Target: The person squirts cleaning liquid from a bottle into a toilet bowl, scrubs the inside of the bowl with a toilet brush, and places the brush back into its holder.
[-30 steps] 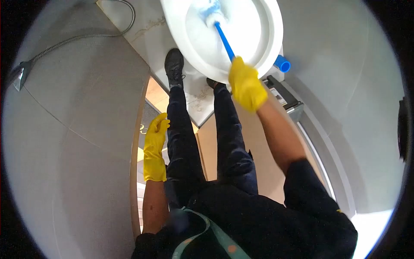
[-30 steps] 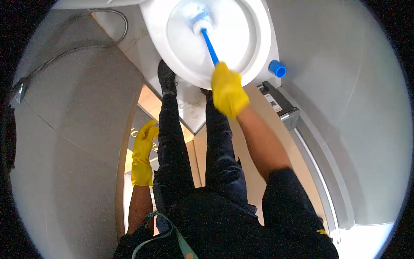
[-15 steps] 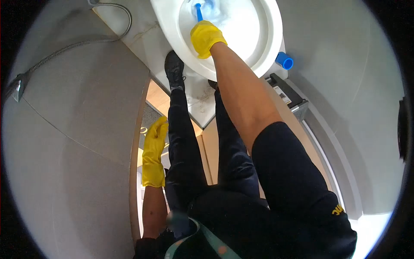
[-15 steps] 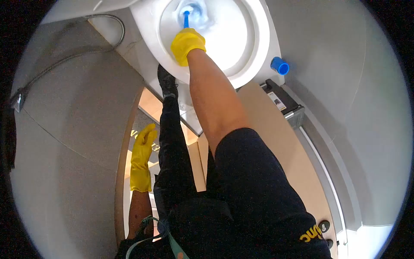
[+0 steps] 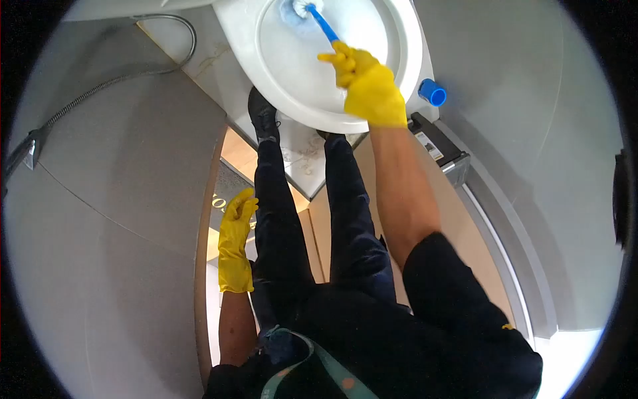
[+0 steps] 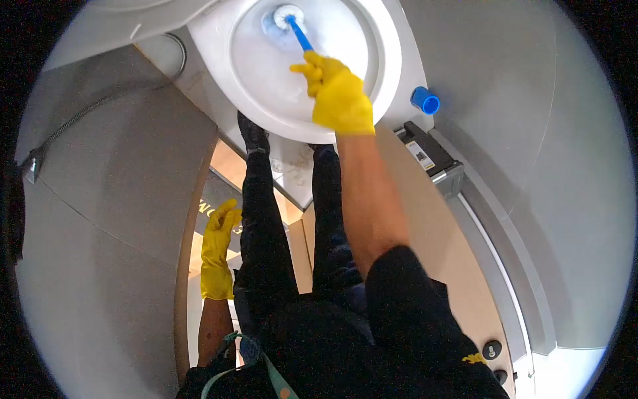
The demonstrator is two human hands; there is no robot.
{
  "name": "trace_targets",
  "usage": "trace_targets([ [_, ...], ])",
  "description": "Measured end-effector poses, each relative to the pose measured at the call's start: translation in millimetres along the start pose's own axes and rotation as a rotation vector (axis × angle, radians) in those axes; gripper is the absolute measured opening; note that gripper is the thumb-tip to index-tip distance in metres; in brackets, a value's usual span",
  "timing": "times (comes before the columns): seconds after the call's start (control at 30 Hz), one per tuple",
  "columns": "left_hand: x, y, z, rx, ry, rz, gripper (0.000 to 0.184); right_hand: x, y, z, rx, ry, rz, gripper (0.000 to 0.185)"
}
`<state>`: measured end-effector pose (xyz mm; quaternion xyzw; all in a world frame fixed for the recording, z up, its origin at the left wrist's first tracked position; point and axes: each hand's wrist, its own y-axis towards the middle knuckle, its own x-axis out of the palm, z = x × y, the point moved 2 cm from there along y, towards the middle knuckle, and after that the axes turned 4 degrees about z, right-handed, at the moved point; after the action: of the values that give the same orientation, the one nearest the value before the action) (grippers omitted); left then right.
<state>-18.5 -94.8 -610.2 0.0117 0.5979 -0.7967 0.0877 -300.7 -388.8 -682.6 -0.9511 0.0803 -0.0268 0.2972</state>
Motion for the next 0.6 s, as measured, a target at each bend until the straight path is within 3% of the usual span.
trace_targets([
  [0.03, 0.1, 0.1, 7.8, 0.011, 0.052, 0.038, 0.033, -20.5, -9.6, 10.3, -0.006, 0.008, -0.001, 0.044],
  [0.1, -1.3, 2.6, 4.6, -0.006, -0.013, 0.027, 0.034, -83.7, -45.9, 42.2, 0.761, 0.699, -0.025, 0.041],
  [0.13, -2.9, 9.0, 4.0, -0.026, -0.010, 0.010, 0.034, -95.5, -37.5, 37.8, 0.765, 0.694, -0.026, 0.041],
  [0.2, -1.4, 10.3, -0.1, -0.045, -0.003, -0.004, 0.034, -104.9, -27.5, 14.0, 0.742, 1.020, -0.560, 0.046],
  [0.23, -1.6, 10.5, -2.0, -0.032, 0.005, 0.000, 0.034, -68.3, -32.0, -38.0, 0.549, 0.648, -0.044, 0.043],
  [0.33, 1.1, 13.5, -11.5, -0.011, -0.008, -0.010, 0.035, -36.7, -17.3, -50.3, 0.484, 0.370, 0.132, 0.042],
  [0.4, -3.6, 22.2, -25.9, -0.021, -0.024, -0.007, 0.035, -48.8, -37.3, -24.0, -0.333, -0.267, -0.061, 0.041],
  [0.43, -4.1, 24.3, -19.7, -0.015, -0.023, 0.006, 0.035, -70.7, -37.9, -16.0, -0.336, -0.256, -0.069, 0.041],
  [0.5, -1.1, 15.9, -11.7, -0.026, -0.043, -0.029, 0.035, -121.7, -54.0, -17.3, 0.608, 0.942, -0.567, 0.039],
  [0.57, 2.9, 16.7, -7.3, 0.000, -0.034, -0.044, 0.035, -126.0, -50.2, -11.8, 0.594, 0.966, -0.682, 0.038],
  [0.6, 3.8, 14.6, -7.6, -0.010, -0.032, -0.029, 0.035, -76.6, -46.0, -41.0, 0.387, 0.640, -0.264, 0.038],
])
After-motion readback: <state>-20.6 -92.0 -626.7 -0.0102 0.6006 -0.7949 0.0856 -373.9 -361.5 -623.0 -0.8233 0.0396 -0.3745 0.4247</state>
